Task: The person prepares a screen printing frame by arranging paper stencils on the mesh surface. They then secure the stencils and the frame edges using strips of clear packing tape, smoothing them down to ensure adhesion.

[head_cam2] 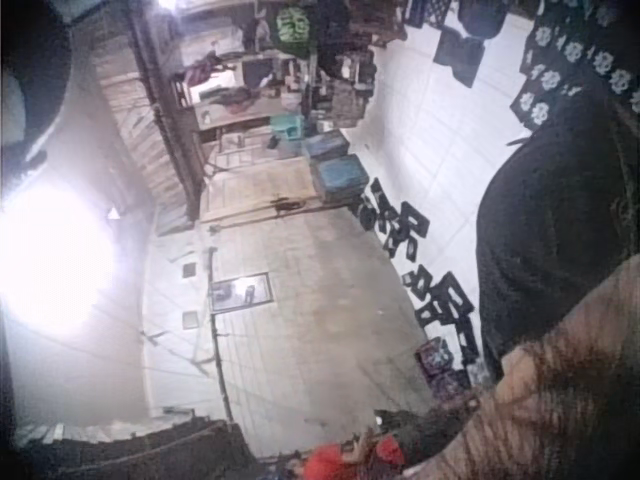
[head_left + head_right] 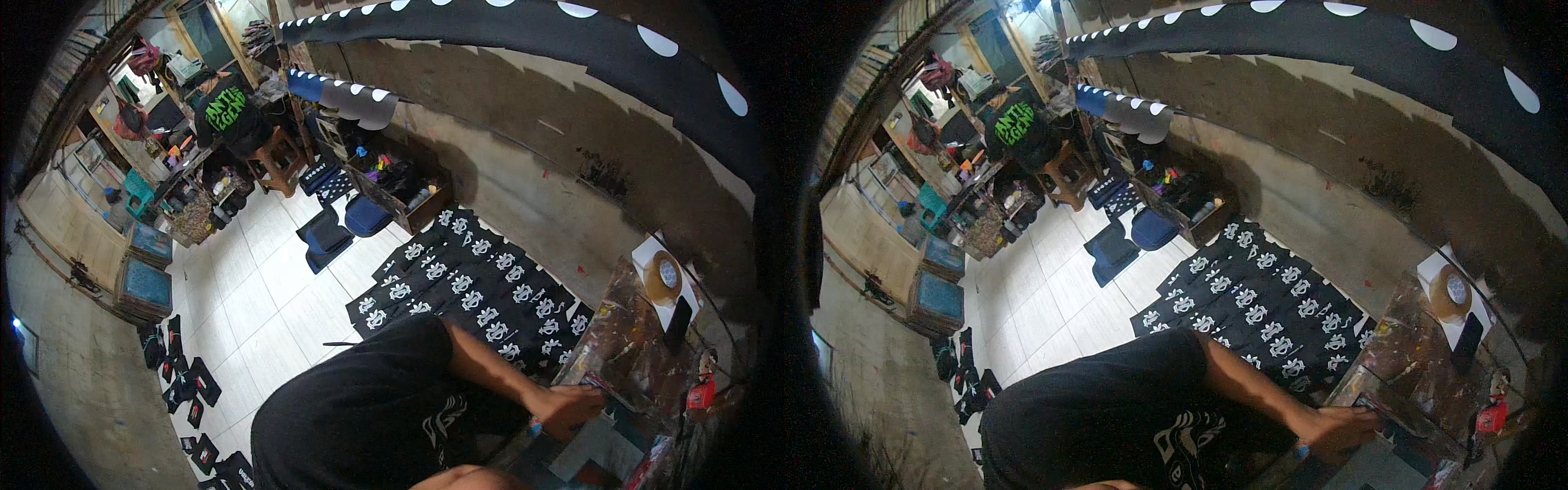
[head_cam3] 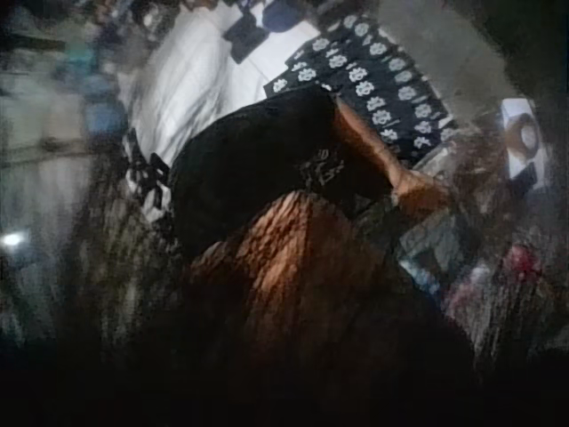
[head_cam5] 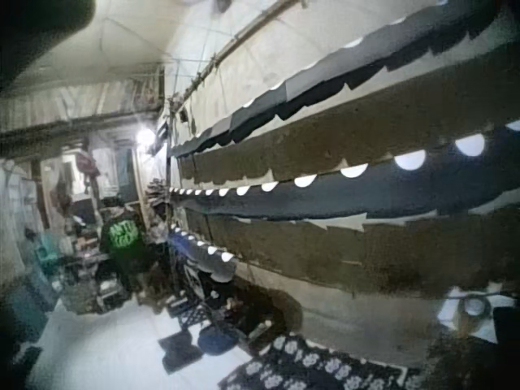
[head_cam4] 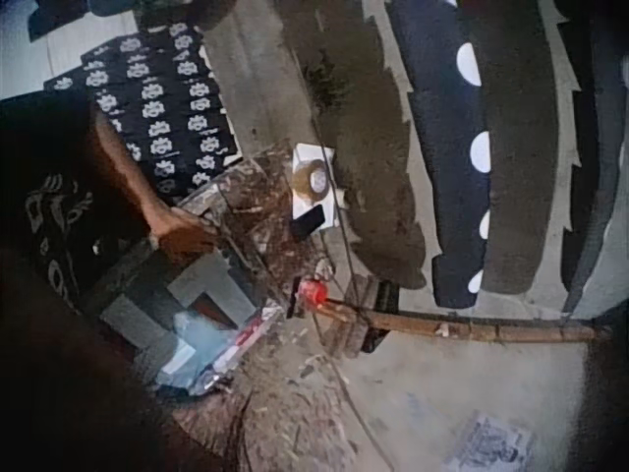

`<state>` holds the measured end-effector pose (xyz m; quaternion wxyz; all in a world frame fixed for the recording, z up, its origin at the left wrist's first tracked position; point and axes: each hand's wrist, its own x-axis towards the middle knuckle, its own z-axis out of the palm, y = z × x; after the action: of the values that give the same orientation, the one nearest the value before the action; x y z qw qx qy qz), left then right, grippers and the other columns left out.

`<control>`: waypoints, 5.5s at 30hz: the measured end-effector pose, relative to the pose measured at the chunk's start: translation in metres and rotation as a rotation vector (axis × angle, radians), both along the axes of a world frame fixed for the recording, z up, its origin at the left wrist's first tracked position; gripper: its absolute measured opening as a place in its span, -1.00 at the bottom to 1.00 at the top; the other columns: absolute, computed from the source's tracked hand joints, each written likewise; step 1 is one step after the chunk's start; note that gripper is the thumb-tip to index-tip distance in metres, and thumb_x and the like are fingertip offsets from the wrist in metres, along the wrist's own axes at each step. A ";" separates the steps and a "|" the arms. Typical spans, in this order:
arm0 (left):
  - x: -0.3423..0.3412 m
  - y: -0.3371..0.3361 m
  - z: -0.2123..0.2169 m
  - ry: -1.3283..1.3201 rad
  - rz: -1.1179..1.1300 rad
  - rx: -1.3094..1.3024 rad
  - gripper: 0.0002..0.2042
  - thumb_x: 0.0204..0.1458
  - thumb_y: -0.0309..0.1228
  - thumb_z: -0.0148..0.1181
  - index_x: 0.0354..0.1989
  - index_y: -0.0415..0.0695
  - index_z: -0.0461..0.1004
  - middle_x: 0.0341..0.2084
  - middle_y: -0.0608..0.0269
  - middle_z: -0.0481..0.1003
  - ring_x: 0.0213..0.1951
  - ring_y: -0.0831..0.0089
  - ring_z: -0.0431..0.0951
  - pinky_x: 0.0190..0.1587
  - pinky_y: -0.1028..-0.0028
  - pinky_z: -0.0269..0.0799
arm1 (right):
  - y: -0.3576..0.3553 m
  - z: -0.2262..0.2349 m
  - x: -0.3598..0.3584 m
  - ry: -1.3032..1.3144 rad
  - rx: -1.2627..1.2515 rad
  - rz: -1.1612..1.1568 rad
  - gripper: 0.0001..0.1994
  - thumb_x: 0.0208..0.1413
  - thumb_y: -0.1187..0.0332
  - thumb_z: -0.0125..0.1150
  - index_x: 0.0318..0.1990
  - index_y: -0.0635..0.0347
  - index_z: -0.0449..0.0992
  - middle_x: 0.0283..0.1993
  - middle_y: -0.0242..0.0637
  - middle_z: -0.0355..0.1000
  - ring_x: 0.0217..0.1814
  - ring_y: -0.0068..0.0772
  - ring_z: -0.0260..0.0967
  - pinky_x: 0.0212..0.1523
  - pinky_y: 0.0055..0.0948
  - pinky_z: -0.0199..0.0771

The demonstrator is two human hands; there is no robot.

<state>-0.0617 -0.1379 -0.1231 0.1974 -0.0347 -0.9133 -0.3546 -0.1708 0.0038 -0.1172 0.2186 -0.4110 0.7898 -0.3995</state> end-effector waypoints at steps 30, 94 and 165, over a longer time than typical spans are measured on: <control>0.009 0.022 0.032 -0.386 0.018 0.238 -0.42 -0.04 -0.17 0.27 0.11 -0.30 0.40 0.06 -0.15 0.40 0.12 -0.07 0.41 0.08 0.10 0.42 | 0.316 0.047 -0.136 -0.289 -0.351 -0.962 -0.46 0.38 0.13 -0.08 0.36 0.34 0.24 0.36 -0.03 0.29 0.32 -0.04 0.33 0.35 -0.15 0.27; -0.007 0.010 0.039 -0.051 -0.054 -0.113 -0.70 -0.01 -0.47 0.29 -0.09 -0.29 0.46 0.01 -0.06 0.48 0.12 -0.03 0.40 0.24 0.14 0.22 | 0.301 0.000 -0.192 0.172 0.173 -1.593 -0.53 -0.02 -0.18 0.35 -0.48 0.09 0.73 -0.41 -0.16 0.62 -0.26 -0.19 0.61 -0.13 -0.19 0.55; 0.021 -0.006 0.015 0.056 0.026 -0.036 -0.68 0.00 -0.38 0.28 -0.08 -0.22 0.46 -0.11 -0.05 0.47 -0.06 -0.04 0.47 0.05 0.12 0.39 | 0.278 0.056 -0.140 0.318 0.305 -1.446 -0.57 0.22 0.08 0.09 -0.21 0.38 0.61 -0.24 0.24 0.54 -0.21 0.24 0.50 -0.20 0.07 0.44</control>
<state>-0.0410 -0.1438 -0.1084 0.2268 -0.0361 -0.9140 -0.3345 -0.3111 0.2820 -0.0616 -0.1600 0.1915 0.9313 -0.2654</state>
